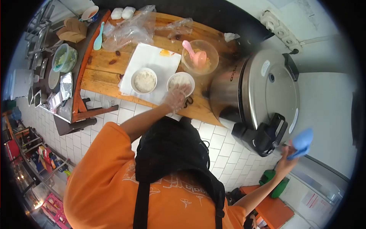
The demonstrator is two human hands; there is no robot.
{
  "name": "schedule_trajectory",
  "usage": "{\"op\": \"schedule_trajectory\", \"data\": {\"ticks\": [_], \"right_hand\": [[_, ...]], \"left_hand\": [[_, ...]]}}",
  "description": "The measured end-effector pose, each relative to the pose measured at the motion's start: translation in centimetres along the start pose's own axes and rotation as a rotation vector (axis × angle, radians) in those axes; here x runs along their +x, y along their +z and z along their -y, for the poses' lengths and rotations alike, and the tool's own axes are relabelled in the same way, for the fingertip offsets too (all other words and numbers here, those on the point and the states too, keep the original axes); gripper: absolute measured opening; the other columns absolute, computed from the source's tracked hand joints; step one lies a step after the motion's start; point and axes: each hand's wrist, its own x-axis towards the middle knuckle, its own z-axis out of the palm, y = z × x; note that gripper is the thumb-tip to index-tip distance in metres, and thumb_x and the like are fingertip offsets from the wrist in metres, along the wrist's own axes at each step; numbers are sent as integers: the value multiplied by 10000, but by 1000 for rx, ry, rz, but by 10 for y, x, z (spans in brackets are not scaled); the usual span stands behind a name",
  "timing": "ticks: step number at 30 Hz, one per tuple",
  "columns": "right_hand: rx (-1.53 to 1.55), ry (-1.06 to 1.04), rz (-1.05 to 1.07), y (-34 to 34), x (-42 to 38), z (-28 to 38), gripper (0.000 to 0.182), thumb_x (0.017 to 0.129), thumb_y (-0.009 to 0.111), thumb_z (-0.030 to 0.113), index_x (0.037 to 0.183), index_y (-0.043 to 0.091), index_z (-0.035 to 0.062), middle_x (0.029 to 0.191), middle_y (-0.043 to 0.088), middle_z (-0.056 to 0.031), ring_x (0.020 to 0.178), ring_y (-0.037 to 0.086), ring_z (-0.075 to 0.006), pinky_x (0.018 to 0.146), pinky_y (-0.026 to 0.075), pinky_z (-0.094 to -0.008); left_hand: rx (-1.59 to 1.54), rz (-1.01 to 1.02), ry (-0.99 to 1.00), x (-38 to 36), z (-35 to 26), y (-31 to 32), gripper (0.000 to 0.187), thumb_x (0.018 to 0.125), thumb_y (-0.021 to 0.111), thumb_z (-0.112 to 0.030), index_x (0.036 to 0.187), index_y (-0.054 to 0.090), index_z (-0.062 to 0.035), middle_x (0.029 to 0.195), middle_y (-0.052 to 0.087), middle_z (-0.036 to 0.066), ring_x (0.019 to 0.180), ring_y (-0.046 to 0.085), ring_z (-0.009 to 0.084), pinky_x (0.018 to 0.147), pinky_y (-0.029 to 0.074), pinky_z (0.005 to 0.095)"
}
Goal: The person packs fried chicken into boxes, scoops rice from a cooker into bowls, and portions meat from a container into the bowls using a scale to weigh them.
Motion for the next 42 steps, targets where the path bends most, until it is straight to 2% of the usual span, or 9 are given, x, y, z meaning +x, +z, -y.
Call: {"op": "schedule_trajectory", "data": {"ticks": [7, 14, 16, 18, 24, 30, 38, 39, 42], "right_hand": [[-386, -20, 274, 41, 135, 15, 389, 993, 543, 358, 1130, 557, -6, 936, 648, -123, 793, 606, -220, 734, 479, -352], [123, -352, -65, 8, -5, 172, 306, 1014, 493, 293, 1068, 538, -5, 1006, 634, -116, 882, 613, -184, 829, 476, -298], [827, -192, 604, 78, -60, 189, 306, 1003, 497, 290, 1069, 547, -4, 1021, 622, -111, 896, 606, -159, 885, 440, -276], [525, -171, 1003, 186, -73, 189, 458, 1003, 489, 341, 1284, 469, -21, 1013, 632, -103, 902, 638, -221, 825, 493, -331], [149, -202, 719, 428, -81, 96, 408, 1014, 422, 281, 1075, 545, -103, 959, 649, -274, 884, 677, -378, 768, 541, -443], [375, 476, 892, 421, -84, 136, 399, 1020, 373, 217, 925, 571, -116, 709, 674, -191, 516, 668, -258, 435, 562, -341], [161, -44, 770, 338, -153, 98, 146, 763, 621, 117, 726, 667, -16, 857, 659, -240, 717, 663, -388, 657, 537, -495], [19, -146, 378, 322, -187, 91, 115, 711, 642, 108, 661, 674, 10, 724, 668, -184, 647, 662, -384, 646, 543, -484], [326, 283, 476, 233, -230, 59, 241, 925, 442, 113, 1042, 562, -60, 624, 652, -137, 555, 670, -269, 536, 556, -381]], "left_hand": [[-35, -310, -226, -36, -5, -42, 690, 891, 457, -295, 1420, 330, 128, 1509, 299, 291, 1454, 175, 411, 1195, 81, 490], [-131, -117, -245, -44, -3, -47, 800, 945, 383, -464, 1446, 243, 144, 1530, 255, 288, 1457, 195, 376, 1187, 60, 495], [-182, -347, -385, -82, 13, -70, 838, 947, 373, -514, 1447, 237, 145, 1538, 237, 287, 1459, 189, 371, 1190, 55, 486], [-230, -546, -486, -97, 43, -71, 878, 949, 362, -565, 1447, 232, 146, 1545, 219, 285, 1462, 182, 366, 1192, 50, 476], [23, 161, -683, -95, 65, -67, 961, 905, 402, -637, 1472, 201, 112, 1566, 154, 279, 1469, 154, 365, 1189, 86, 469], [-14, -11, -484, -90, 86, -40, 978, 863, 514, -604, 1480, 206, 90, 1587, 152, 221, 1484, 112, 332, 1180, 117, 484], [-132, -371, -485, -130, 146, -7, 785, 867, 595, -494, 1421, 386, 22, 1458, 406, 214, 1374, 335, 340, 1132, 225, 482], [-142, -342, -502, -134, 155, -11, 777, 871, 591, -493, 1418, 390, 21, 1449, 414, 212, 1363, 346, 338, 1124, 236, 479], [-126, -376, -512, -123, 182, -13, 753, 884, 581, -489, 1409, 400, 19, 1422, 438, 206, 1329, 379, 331, 1100, 270, 470]]}}
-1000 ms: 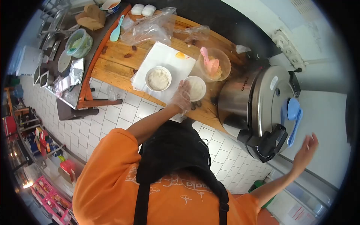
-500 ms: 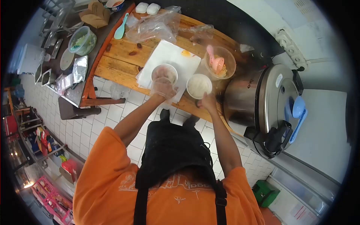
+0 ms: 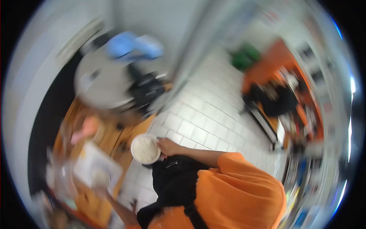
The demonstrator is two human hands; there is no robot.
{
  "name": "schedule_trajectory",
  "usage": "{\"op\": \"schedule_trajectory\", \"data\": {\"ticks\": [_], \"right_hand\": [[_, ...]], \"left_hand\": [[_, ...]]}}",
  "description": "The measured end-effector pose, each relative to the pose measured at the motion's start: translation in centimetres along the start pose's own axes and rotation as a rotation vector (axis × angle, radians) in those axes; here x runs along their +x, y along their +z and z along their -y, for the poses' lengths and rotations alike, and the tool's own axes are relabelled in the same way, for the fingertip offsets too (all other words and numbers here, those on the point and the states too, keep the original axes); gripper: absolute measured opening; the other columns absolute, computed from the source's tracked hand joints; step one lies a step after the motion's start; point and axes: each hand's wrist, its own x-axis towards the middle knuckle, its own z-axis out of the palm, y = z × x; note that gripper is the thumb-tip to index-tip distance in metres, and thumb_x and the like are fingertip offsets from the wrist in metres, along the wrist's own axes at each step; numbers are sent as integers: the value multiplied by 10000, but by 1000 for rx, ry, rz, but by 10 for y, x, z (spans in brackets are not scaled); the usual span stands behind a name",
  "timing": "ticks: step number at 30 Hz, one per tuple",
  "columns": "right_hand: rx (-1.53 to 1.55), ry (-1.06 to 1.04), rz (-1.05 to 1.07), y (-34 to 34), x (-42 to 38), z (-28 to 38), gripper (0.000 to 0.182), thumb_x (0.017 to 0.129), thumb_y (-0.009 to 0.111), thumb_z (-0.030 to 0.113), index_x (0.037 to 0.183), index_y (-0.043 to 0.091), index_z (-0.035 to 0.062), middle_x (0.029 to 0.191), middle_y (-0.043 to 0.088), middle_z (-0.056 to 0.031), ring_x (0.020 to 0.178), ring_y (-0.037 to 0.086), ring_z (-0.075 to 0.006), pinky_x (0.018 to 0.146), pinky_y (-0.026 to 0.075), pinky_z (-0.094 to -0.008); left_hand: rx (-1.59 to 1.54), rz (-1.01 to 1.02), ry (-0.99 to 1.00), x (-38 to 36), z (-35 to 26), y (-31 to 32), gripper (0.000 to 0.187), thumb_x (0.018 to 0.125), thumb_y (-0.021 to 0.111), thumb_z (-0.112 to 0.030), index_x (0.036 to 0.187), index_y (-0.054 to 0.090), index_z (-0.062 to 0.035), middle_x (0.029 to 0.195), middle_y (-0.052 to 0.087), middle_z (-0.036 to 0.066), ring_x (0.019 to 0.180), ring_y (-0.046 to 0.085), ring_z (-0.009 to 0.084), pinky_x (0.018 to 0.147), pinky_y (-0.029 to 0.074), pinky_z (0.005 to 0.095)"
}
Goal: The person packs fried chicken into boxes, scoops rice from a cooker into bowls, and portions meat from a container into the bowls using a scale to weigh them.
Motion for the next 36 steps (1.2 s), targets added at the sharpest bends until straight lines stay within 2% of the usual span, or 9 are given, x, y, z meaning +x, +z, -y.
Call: {"op": "schedule_trajectory", "data": {"ticks": [2, 9, 11, 12, 16, 20, 24, 27, 36], "right_hand": [[300, 368, -37, -38, -51, -18, 307, 997, 313, 116, 1185, 446, -87, 619, 647, -134, 529, 667, -222, 506, 557, -347], [435, 602, -761, -89, -233, -121, 241, 942, 421, 133, 987, 534, -74, 676, 655, -191, 559, 672, -281, 674, 566, -397], [-58, 529, -1078, -68, -291, -188, 248, 963, 392, 138, 1039, 545, -42, 619, 637, -144, 531, 658, -245, 564, 532, -400], [304, 739, -1040, -84, -322, -175, 259, 938, 406, 123, 1059, 539, -62, 826, 659, -254, 814, 668, -414, 749, 538, -470], [560, 928, -1232, -118, -416, -187, 270, 969, 396, 136, 1023, 531, -91, 630, 644, -205, 502, 657, -286, 526, 549, -395], [368, 1004, -1198, -156, -468, -216, 242, 986, 368, 99, 957, 522, -86, 591, 630, -134, 490, 650, -210, 466, 516, -344], [497, 791, -1254, -218, -511, -248, 256, 997, 382, 121, 916, 538, -64, 582, 618, -104, 468, 620, -172, 454, 499, -318], [641, 684, -1347, -245, -552, -285, 268, 1004, 382, 135, 931, 548, -63, 578, 605, -96, 458, 603, -159, 449, 487, -302], [546, 1123, -1757, -217, -735, -394, 295, 1007, 385, 170, 968, 551, -72, 589, 598, -111, 442, 601, -184, 398, 468, -294]], "left_hand": [[2, -85, 3, 19, -15, -1, 737, 893, 574, -487, 1404, 407, 17, 1404, 454, 202, 1307, 400, 327, 1084, 293, 464], [-268, -184, 96, 1, -149, -11, 690, 919, 553, -480, 1385, 427, 13, 1348, 503, 189, 1238, 467, 315, 1035, 363, 445], [-438, -96, 100, -32, -197, 8, 674, 929, 546, -477, 1379, 434, 12, 1329, 520, 185, 1214, 490, 310, 1017, 388, 438], [-521, -48, 102, -51, -222, 20, 666, 933, 542, -476, 1376, 438, 11, 1319, 529, 182, 1201, 502, 308, 1009, 400, 435], [-798, 192, 96, -163, -298, 67, 635, 952, 528, -471, 1363, 453, 8, 1280, 563, 174, 1153, 549, 299, 974, 450, 422], [-998, 544, 84, -255, -344, 80, 607, 970, 513, -466, 1351, 467, 5, 1242, 597, 165, 1105, 595, 290, 940, 498, 409], [-1105, 1168, 43, -377, -519, 85, 552, 977, 539, -418, 1331, 495, 3, 1196, 624, 151, 1057, 622, 257, 923, 513, 388], [-1022, 1293, 130, -456, -641, 110, 544, 979, 541, -416, 1325, 509, 2, 1186, 628, 136, 1027, 624, 221, 896, 508, 357], [-212, 1961, 1238, -812, -908, 131, 601, 971, 506, -510, 1355, 508, -47, 1285, 584, 134, 1158, 545, 218, 1010, 421, 358]]}}
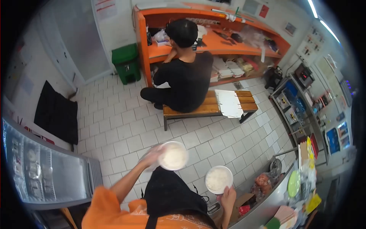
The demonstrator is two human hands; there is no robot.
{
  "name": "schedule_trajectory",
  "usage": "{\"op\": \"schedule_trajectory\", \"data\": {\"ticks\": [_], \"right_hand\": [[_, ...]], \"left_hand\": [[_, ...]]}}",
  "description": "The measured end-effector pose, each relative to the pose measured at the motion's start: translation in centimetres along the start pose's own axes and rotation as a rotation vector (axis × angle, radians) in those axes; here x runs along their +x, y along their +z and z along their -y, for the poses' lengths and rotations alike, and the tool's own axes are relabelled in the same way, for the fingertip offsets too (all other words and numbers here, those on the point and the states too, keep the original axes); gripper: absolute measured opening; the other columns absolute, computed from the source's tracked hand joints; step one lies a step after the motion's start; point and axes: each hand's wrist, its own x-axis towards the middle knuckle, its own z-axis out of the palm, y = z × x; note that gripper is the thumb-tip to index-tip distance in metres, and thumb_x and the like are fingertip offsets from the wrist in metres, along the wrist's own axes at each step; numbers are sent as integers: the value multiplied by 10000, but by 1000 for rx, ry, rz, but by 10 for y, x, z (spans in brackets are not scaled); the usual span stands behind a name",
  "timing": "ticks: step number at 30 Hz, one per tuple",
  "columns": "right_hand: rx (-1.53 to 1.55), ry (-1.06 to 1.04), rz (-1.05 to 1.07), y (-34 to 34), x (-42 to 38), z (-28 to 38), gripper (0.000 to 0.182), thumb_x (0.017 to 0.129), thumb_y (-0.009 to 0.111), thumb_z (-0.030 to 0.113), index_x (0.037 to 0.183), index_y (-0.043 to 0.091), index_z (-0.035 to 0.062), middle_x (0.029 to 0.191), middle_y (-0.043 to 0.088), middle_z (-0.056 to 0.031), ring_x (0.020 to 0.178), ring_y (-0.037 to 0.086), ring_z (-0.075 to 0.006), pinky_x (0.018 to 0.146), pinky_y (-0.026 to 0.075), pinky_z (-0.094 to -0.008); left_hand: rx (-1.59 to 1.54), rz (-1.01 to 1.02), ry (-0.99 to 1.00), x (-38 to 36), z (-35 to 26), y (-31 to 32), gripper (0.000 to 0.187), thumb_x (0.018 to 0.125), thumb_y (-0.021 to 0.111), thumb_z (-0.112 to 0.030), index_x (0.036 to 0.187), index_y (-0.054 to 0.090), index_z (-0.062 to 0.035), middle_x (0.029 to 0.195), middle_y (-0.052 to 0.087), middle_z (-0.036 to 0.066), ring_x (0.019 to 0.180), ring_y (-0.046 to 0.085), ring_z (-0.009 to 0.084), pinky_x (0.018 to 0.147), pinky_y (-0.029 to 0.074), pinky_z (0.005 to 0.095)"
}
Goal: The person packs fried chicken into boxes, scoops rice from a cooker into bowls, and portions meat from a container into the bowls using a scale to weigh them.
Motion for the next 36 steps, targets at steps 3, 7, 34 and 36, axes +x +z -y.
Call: {"op": "schedule_trajectory", "data": {"ticks": [3, 7, 34, 36], "right_hand": [[187, 294, -301, -35, 0, -55, 304, 988, 393, 172, 993, 546, -90, 673, 620, -159, 450, 599, -201, 385, 466, -313], [247, 444, -405, -89, 38, -120, 305, 974, 412, 180, 1028, 549, -86, 714, 629, -163, 449, 581, -198, 380, 457, -318], [482, 688, -1127, -565, 616, -214, 259, 1003, 406, 178, 863, 512, -13, 589, 570, -100, 413, 548, -168, 370, 409, -292], [504, 762, -1394, -601, 621, -224, 253, 1001, 410, 208, 1005, 512, -23, 672, 595, -119, 410, 529, -156, 346, 400, -274]], "left_hand": [[126, 481, 146, 108, -82, 90, 634, 940, 549, -514, 1401, 483, -84, 1354, 529, 151, 1241, 511, 249, 1060, 401, 401], [334, 732, 45, 201, -188, 220, 733, 902, 522, -635, 1388, 499, -86, 1342, 536, 189, 1280, 479, 293, 1081, 377, 406], [564, 722, 239, 775, -463, 872, 534, 996, 486, -450, 1280, 557, -3, 1120, 657, 146, 1047, 580, 203, 942, 447, 338], [641, 871, 262, 807, -479, 1012, 562, 993, 476, -483, 1264, 560, 3, 1109, 660, 135, 1025, 584, 214, 935, 452, 346]]}}
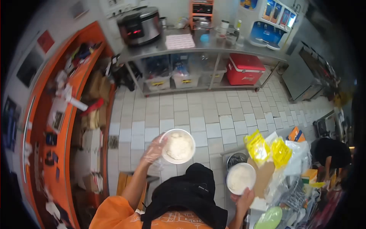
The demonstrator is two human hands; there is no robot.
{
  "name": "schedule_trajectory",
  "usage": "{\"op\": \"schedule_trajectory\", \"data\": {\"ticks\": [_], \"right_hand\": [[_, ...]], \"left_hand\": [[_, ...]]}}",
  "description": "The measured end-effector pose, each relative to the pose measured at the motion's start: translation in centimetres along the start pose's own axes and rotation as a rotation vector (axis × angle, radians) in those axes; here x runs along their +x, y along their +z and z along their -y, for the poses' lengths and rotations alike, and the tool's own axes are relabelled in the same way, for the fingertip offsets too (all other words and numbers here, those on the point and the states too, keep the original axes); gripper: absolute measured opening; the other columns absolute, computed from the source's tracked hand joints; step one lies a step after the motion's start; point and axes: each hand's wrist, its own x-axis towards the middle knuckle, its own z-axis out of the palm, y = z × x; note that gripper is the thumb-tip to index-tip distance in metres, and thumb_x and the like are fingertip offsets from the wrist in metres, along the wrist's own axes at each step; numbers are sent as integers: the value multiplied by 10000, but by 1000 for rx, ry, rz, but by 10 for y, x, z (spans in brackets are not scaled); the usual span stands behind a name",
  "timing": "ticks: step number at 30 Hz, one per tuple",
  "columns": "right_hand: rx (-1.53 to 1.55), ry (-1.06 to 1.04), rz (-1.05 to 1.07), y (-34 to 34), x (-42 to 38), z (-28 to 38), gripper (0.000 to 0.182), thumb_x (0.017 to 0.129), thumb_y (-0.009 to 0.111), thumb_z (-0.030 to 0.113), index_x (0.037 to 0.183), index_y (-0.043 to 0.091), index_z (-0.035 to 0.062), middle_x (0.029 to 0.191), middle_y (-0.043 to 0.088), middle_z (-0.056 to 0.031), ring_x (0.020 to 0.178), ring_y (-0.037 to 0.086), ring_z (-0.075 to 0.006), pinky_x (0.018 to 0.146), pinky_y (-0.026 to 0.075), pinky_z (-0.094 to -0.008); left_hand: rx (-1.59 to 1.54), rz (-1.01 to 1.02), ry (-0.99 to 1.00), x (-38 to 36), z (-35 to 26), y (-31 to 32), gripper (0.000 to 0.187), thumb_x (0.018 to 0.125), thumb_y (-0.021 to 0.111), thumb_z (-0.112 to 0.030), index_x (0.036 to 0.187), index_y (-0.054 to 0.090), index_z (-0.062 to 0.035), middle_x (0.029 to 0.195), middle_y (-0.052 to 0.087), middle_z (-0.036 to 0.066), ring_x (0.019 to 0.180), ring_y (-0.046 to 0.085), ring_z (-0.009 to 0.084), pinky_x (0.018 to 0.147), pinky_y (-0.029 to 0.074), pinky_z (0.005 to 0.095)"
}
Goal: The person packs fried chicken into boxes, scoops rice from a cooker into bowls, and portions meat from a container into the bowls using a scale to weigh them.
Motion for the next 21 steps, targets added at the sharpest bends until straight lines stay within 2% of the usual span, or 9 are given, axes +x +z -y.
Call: {"op": "schedule_trajectory", "data": {"ticks": [1, 5, 8, 10, 15, 17, 18, 20, 21], "right_hand": [[150, 0, -189, 3, 20, 4, 307, 999, 413, 222, 1120, 521, -38, 716, 609, -134, 413, 524, -153, 339, 394, -268], [252, -46, -329, 7, 112, 26, 383, 977, 433, 217, 1231, 479, -66, 763, 620, -160, 426, 524, -155, 347, 392, -249], [306, -14, -490, 23, 182, 74, 376, 993, 411, 220, 1196, 496, -85, 837, 638, -179, 422, 521, -155, 344, 380, -242], [354, -37, -618, 25, 235, 92, 348, 983, 423, 223, 1151, 517, -66, 712, 598, -126, 405, 487, -136, 349, 362, -234], [419, -41, -746, 34, 367, 160, 322, 1009, 421, 236, 1105, 534, -50, 701, 602, -117, 403, 498, -140, 343, 371, -245], [412, -4, -763, 33, 403, 158, 325, 1003, 427, 223, 1123, 544, -55, 760, 625, -124, 465, 539, -141, 363, 387, -245], [411, 6, -738, 34, 423, 153, 329, 998, 433, 209, 1142, 554, -60, 818, 649, -130, 527, 581, -143, 383, 404, -246], [209, 95, -870, 42, 453, 114, 283, 1001, 433, 201, 1003, 576, -43, 779, 645, -119, 482, 575, -142, 377, 417, -264], [298, 211, -843, 45, 469, 154, 287, 993, 426, 195, 907, 567, -39, 697, 642, -136, 413, 557, -154, 370, 424, -295]], "left_hand": [[20, 6, 6, 35, -25, 14, 562, 993, 476, -483, 1264, 560, 3, 1109, 660, 135, 1025, 584, 214, 935, 452, 346], [-41, 287, -34, 158, -95, 76, 590, 984, 479, -515, 1248, 575, 4, 1094, 664, 126, 999, 592, 209, 913, 463, 352], [-62, 384, -146, 246, -121, 129, 586, 978, 513, -494, 1234, 581, 29, 1097, 664, 126, 973, 598, 179, 884, 479, 335], [-148, 356, -179, 310, -119, 152, 565, 973, 549, -451, 1228, 580, 52, 1100, 663, 123, 966, 610, 171, 870, 491, 324], [-88, 365, -307, 474, -158, 163, 565, 955, 586, -439, 1266, 577, 33, 1185, 647, 108, 1042, 615, 188, 958, 459, 350], [135, 245, -191, 517, -201, 192, 613, 944, 592, -465, 1305, 556, 30, 1215, 638, 113, 1097, 595, 189, 990, 439, 354], [185, 297, -140, 549, -225, 221, 587, 945, 591, -469, 1265, 589, 23, 1139, 661, 95, 1025, 607, 176, 932, 457, 339], [262, 415, -84, 613, -263, 292, 554, 938, 599, -478, 1218, 633, 0, 1056, 683, 68, 946, 614, 149, 867, 476, 315], [415, 476, -6, 627, -302, 334, 535, 936, 611, -462, 1220, 635, -9, 1060, 680, 73, 943, 620, 143, 854, 483, 308]]}}
